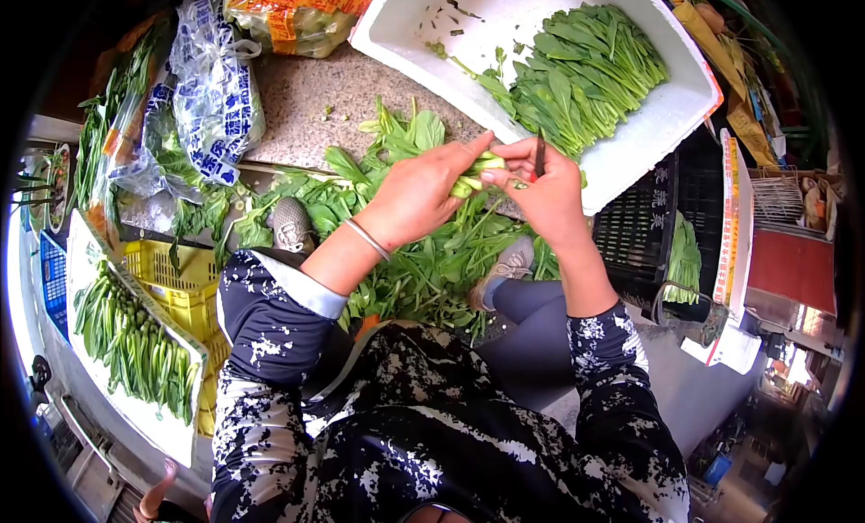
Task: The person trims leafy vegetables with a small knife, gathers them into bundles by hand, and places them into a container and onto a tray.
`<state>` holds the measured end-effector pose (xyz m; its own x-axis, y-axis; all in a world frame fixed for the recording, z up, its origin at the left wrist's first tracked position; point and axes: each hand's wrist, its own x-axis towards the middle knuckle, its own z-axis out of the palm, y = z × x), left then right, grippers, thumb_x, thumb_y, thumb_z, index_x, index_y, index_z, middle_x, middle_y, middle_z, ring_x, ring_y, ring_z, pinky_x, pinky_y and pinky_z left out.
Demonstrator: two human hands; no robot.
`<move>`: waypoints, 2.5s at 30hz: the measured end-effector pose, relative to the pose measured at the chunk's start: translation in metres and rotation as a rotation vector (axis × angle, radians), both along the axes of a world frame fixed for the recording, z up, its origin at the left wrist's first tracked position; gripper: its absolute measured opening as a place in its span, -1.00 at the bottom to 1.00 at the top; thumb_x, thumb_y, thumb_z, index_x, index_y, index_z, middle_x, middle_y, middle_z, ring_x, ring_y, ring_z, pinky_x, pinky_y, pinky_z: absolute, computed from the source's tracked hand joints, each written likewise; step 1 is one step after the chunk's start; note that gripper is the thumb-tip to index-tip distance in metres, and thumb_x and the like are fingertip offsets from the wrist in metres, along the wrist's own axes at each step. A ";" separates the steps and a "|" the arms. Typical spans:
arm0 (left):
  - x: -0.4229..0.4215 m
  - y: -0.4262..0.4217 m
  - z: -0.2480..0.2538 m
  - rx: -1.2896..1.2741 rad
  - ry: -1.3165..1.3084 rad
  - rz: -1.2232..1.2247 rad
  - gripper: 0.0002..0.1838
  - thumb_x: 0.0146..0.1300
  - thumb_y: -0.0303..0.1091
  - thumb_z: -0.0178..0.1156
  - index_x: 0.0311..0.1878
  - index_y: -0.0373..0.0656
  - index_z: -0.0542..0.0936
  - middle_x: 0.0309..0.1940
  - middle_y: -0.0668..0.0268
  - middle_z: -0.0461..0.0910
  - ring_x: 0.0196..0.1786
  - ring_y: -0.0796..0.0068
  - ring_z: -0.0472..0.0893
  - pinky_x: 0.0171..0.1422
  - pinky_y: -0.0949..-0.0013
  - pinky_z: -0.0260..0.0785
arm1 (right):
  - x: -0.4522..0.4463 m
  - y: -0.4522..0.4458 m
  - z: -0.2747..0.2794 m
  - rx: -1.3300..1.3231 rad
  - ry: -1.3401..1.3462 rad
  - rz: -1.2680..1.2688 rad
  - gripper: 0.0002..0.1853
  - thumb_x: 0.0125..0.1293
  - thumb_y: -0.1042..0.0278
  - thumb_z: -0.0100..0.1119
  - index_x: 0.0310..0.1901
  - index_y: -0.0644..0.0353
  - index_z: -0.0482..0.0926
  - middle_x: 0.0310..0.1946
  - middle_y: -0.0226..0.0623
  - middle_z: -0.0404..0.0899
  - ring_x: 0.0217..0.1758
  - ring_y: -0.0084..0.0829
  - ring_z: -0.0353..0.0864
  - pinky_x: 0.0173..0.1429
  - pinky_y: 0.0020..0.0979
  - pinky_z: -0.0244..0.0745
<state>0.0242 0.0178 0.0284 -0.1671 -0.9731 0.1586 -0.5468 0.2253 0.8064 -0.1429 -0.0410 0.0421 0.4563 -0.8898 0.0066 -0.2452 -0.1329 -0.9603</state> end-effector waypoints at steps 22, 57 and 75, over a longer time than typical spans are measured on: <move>-0.004 -0.006 -0.007 -0.042 0.265 0.204 -0.75 0.13 -0.43 0.21 -0.13 -0.26 0.45 -0.36 0.18 0.55 -0.30 0.40 0.54 -0.22 0.39 0.36 | 0.007 0.014 0.004 0.257 -0.167 0.139 -0.39 0.30 0.24 0.08 0.28 0.34 0.12 -0.34 -0.49 0.41 -0.30 -0.73 0.35 -0.19 -0.67 0.28; 0.022 -0.013 -0.015 0.108 0.456 0.378 -0.83 0.25 -0.37 0.10 -0.16 -0.24 0.46 -0.32 0.26 0.58 -0.28 0.49 0.51 -0.17 0.48 0.33 | -0.107 -0.285 -0.057 -0.492 0.536 -0.791 -0.68 0.00 0.11 0.31 -0.35 0.19 0.57 -0.44 -0.17 0.60 -0.41 -0.20 0.58 -0.32 -0.26 0.43; 0.028 -0.015 -0.008 0.050 0.729 0.591 -0.78 0.19 -0.43 0.19 -0.15 -0.19 0.39 -0.52 0.49 0.40 -0.45 0.71 0.39 -0.41 0.65 0.27 | -0.058 -0.139 -0.005 0.183 0.301 0.187 -0.87 0.04 0.45 0.29 -0.35 0.21 0.58 -0.40 -0.37 0.59 -0.39 -0.59 0.54 -0.25 -0.56 0.49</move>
<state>0.0522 0.0025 0.0207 0.4807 -0.8767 -0.0144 0.0819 0.0285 0.9962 -0.2009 -0.1801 0.0367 0.5682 -0.7651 -0.3029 -0.5072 -0.0358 -0.8611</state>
